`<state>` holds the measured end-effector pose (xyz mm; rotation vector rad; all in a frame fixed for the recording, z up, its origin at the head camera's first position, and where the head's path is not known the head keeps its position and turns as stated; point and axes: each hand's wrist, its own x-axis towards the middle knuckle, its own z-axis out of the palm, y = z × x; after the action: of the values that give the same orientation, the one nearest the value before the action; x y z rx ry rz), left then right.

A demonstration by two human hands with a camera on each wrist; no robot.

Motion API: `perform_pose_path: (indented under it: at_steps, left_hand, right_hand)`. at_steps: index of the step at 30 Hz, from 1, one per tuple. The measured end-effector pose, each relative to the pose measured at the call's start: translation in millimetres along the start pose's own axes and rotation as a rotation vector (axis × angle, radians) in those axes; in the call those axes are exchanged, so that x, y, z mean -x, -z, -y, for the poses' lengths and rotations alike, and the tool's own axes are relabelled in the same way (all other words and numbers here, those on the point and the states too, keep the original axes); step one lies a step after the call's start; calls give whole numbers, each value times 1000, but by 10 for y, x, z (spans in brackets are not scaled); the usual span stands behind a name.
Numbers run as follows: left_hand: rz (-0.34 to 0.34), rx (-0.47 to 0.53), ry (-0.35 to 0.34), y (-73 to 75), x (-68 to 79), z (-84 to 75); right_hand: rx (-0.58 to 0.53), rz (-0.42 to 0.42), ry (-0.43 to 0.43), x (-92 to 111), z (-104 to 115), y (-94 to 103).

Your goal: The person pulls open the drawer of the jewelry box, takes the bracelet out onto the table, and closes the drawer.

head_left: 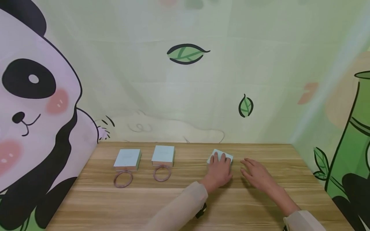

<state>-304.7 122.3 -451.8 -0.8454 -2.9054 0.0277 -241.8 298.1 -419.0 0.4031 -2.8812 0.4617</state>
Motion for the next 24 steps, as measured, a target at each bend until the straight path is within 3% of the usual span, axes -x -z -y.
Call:
perform_pose_path:
  at_steps: [15, 20, 24]
  left_hand:
    - [-18, 30, -274, 1, 30, 580]
    - [-13, 78, -337, -49, 29, 749]
    - [-18, 80, -364, -80, 25, 793]
  right_hand:
    - [1, 6, 4, -21, 24, -18]
    - [-12, 14, -2, -16, 39, -11]
    - [-17, 24, 1, -21, 46, -36]
